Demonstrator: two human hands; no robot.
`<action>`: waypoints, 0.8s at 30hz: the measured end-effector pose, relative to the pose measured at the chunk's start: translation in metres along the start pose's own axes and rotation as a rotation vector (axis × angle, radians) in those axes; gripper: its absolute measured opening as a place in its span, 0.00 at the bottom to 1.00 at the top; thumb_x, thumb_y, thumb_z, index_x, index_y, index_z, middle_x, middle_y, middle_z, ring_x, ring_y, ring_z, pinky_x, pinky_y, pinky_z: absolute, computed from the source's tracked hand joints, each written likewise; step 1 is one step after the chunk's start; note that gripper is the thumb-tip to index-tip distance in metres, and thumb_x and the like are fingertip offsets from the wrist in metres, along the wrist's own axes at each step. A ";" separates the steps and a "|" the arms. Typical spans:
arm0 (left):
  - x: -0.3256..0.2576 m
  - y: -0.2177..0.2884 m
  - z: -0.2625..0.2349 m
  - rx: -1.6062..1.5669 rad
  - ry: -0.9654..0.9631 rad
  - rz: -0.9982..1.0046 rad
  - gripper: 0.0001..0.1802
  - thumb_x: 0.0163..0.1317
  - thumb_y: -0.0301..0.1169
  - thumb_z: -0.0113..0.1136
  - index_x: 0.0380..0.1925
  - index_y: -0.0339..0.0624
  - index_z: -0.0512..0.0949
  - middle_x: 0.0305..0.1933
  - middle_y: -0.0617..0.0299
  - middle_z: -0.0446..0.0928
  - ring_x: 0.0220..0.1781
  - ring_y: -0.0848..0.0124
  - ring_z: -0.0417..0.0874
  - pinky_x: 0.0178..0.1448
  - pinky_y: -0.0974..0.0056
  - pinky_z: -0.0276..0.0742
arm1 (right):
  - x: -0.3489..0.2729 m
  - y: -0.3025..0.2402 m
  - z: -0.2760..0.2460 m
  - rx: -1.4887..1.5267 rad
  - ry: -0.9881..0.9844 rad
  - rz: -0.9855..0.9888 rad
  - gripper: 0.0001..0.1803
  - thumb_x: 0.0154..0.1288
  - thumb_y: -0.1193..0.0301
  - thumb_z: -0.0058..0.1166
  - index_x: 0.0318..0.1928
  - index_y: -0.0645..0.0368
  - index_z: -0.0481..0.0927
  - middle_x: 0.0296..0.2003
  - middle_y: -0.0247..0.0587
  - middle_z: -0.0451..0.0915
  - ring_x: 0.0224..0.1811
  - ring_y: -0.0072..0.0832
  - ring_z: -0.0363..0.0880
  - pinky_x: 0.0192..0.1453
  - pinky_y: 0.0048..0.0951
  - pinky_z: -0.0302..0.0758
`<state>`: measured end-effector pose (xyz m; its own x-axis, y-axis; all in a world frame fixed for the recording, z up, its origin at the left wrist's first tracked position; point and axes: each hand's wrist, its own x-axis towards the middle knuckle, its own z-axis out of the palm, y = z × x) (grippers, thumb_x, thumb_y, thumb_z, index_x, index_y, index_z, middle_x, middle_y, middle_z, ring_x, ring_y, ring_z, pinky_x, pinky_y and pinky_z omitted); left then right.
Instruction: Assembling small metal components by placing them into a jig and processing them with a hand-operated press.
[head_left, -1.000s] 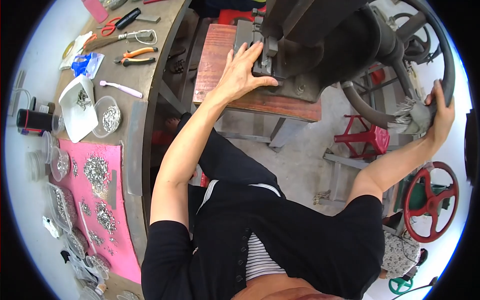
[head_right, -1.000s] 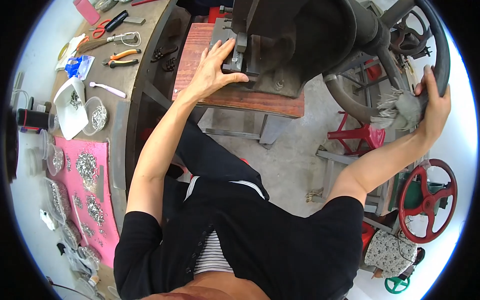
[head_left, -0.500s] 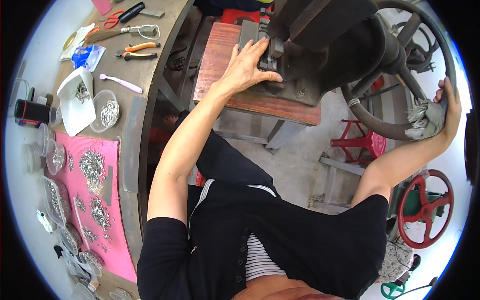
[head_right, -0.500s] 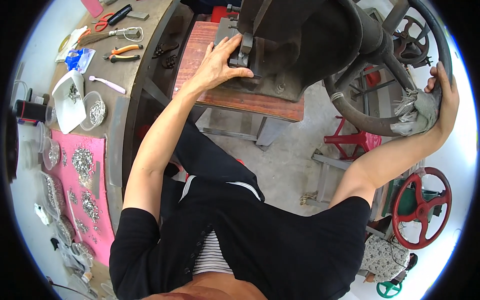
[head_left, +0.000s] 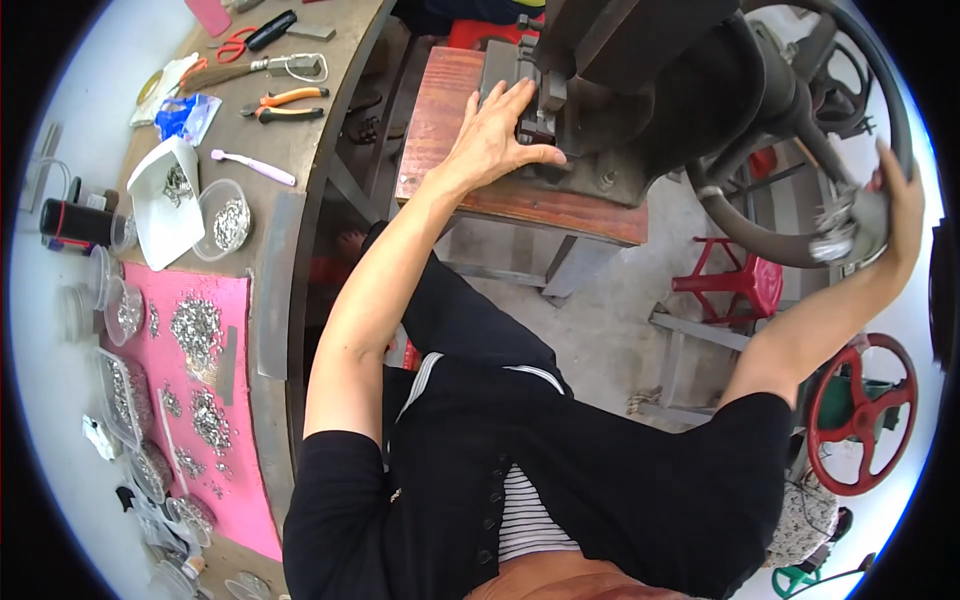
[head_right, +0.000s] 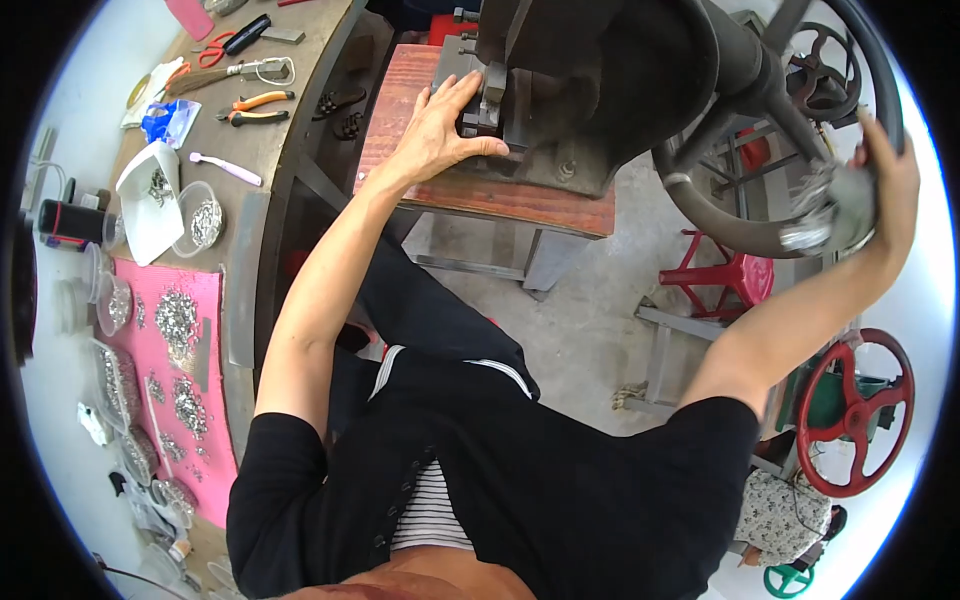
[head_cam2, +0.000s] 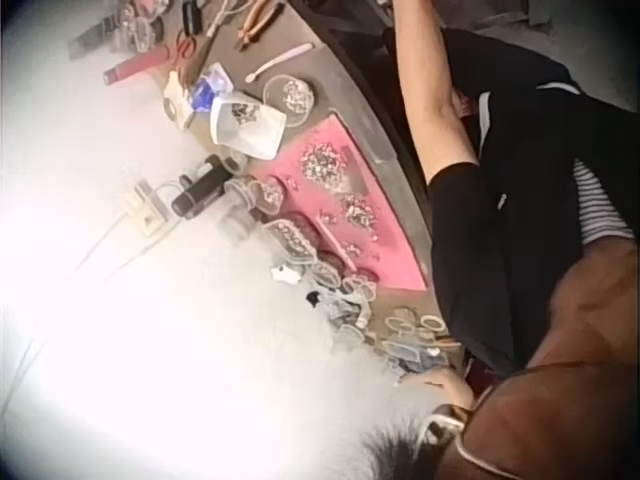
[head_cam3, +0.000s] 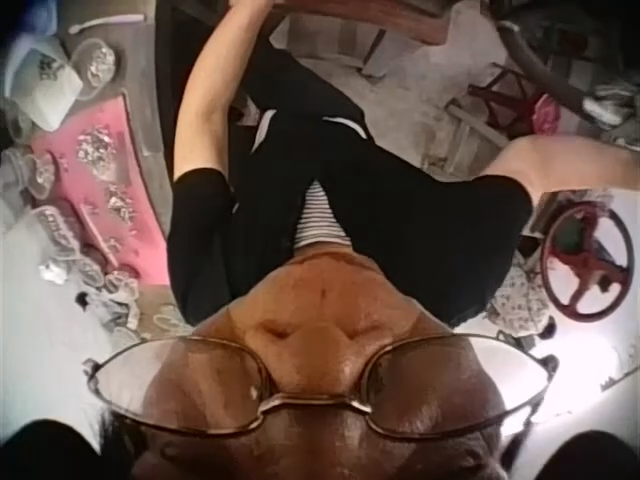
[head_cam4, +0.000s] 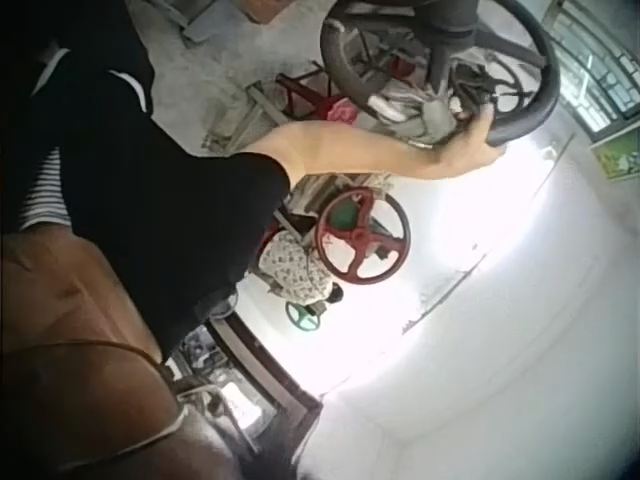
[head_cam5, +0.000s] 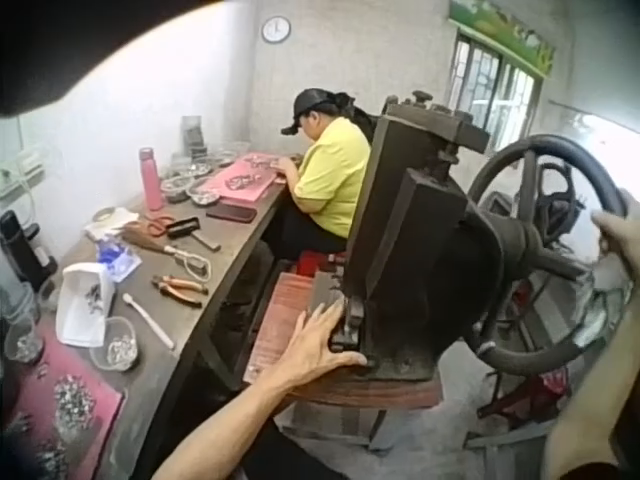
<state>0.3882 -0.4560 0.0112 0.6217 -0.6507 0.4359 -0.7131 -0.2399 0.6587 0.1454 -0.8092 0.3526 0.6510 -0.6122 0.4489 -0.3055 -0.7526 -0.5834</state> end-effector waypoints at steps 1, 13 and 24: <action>-0.005 -0.002 -0.003 -0.012 0.024 -0.024 0.63 0.47 0.62 0.76 0.74 0.32 0.62 0.78 0.43 0.62 0.83 0.44 0.53 0.84 0.39 0.41 | 0.024 -0.010 0.001 0.004 -0.077 -0.001 0.19 0.67 0.54 0.65 0.36 0.56 0.77 0.23 0.27 0.71 0.23 0.16 0.70 0.30 0.19 0.66; -0.024 -0.051 -0.027 -0.242 0.576 -0.189 0.18 0.73 0.39 0.59 0.53 0.38 0.82 0.46 0.50 0.83 0.52 0.57 0.84 0.57 0.58 0.77 | -0.112 0.054 0.094 0.067 0.556 -0.167 0.22 0.62 0.66 0.72 0.46 0.68 0.75 0.30 0.42 0.83 0.27 0.26 0.84 0.39 0.26 0.80; 0.060 -0.054 -0.023 -0.475 0.356 -0.094 0.34 0.67 0.17 0.47 0.74 0.42 0.60 0.59 0.56 0.84 0.37 0.78 0.80 0.40 0.69 0.75 | 0.047 -0.019 0.006 -0.254 0.092 -0.213 0.44 0.64 0.44 0.66 0.72 0.58 0.71 0.30 0.34 0.76 0.30 0.19 0.75 0.35 0.22 0.72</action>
<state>0.4711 -0.4660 0.0158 0.8042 -0.3410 0.4868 -0.4777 0.1165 0.8708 0.1860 -0.8221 0.3810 0.6567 -0.4455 0.6085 -0.3406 -0.8951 -0.2877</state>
